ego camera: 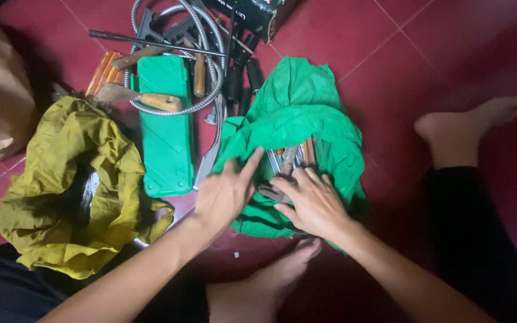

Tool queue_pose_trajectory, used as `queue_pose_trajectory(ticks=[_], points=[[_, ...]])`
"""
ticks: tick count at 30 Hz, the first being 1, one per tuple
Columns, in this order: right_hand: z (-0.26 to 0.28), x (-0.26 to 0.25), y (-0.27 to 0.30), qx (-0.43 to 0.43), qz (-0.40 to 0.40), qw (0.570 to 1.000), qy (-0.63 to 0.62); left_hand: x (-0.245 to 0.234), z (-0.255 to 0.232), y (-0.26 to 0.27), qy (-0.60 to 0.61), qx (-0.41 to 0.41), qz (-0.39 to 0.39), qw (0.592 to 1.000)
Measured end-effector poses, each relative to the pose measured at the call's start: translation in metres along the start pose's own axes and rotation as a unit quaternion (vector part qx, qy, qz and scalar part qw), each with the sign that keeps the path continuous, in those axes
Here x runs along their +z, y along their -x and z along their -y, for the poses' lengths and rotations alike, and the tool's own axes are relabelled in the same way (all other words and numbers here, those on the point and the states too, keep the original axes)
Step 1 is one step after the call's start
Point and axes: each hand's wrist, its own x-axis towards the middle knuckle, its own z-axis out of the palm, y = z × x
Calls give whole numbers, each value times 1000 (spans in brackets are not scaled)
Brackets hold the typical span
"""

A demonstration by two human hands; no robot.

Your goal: The person sits on the floor and unpacks various hand tools from a yellow cloth bag, placing them on the floor. They then transfer some tools into a green cloth bag and continue sorting items from the floor into the bags.

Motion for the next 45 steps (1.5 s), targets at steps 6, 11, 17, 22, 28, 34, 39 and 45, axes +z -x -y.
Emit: queue_pose_trajectory(ticks=[6,11,17,22,28,34,39,45], points=[[-22,-5,-8,2,-39,991,-125,-32,-6,-59,-97,-28,-180,979],[-23,-2,-19,164,-39,982,-80,-35,-17,-61,-97,-33,-251,963],[-27,-30,-15,45,-89,995,30,-21,-10,-20,204,134,-205,948],[1,-77,-21,47,-98,990,-92,-48,71,-34,104,22,-384,917],[47,-89,-51,25,-118,968,-219,-79,146,-59,40,-73,-190,978],[53,-64,-97,92,-119,951,-272,-87,159,-45,62,-54,-88,993],[69,-21,-213,-28,-227,956,-184,-86,134,-38,-8,-51,-53,997],[73,20,-264,111,-115,986,-39,-75,131,-55,26,-30,-130,991]])
